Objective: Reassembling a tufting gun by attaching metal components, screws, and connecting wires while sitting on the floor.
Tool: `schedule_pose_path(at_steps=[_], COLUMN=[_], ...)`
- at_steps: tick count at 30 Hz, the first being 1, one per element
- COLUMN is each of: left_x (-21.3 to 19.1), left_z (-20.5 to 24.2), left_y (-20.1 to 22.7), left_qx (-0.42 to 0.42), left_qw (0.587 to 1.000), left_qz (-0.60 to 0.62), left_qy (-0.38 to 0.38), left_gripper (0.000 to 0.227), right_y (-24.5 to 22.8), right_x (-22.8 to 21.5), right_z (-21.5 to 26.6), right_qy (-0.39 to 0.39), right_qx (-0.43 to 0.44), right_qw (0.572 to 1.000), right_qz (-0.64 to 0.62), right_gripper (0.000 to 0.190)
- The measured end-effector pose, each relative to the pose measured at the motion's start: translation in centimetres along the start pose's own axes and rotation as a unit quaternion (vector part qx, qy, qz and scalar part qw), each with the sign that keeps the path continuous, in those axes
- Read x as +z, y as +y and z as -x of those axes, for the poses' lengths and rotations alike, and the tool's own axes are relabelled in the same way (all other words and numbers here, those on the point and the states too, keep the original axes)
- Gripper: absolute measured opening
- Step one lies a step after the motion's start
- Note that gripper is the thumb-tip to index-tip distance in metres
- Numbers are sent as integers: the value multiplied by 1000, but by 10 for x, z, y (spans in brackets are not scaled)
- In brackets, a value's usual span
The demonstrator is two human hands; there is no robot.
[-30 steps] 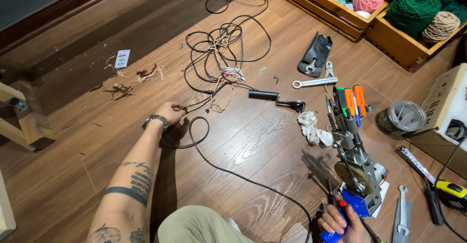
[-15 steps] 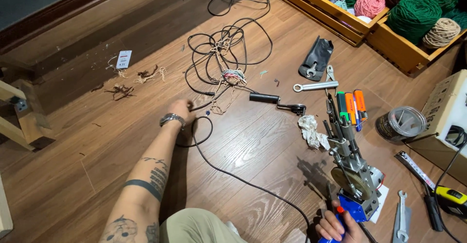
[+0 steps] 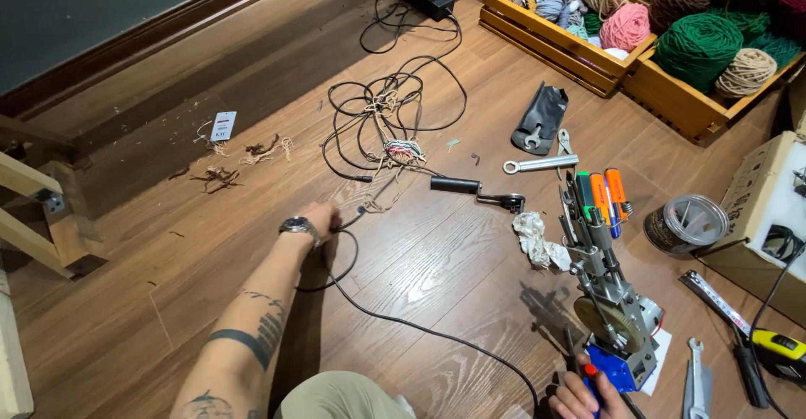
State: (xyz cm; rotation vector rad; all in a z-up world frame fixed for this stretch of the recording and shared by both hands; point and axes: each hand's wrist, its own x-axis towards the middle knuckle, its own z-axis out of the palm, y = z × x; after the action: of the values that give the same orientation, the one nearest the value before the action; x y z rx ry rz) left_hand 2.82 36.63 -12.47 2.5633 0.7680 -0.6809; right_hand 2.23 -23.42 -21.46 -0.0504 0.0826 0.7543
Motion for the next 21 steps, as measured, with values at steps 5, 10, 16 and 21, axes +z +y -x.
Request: schedule_pose_path(at_steps=[5,10,16,21], left_x=[-20,-33,-19,-20], left_z=[8,9,-52,-87], left_y=[-15,15,39,54], left_qx=[-63,-63,82,-3], left_qw=[986,995,978,981], left_qz=[-142,-74,15,-158], left_qy=[-53,21,190,110], left_gripper=[42,28,32,41], right_y=[8,6,2,0], right_x=[12,9,9,11], right_z=[-1,0,1,2], right_qy=[-29,28,-6,-42], right_qx=[-25,-49,-44,-35], right_qw=[999,998,999,998], right_qz=[-1,24,-7,-25], right_gripper=[33,30,29,31])
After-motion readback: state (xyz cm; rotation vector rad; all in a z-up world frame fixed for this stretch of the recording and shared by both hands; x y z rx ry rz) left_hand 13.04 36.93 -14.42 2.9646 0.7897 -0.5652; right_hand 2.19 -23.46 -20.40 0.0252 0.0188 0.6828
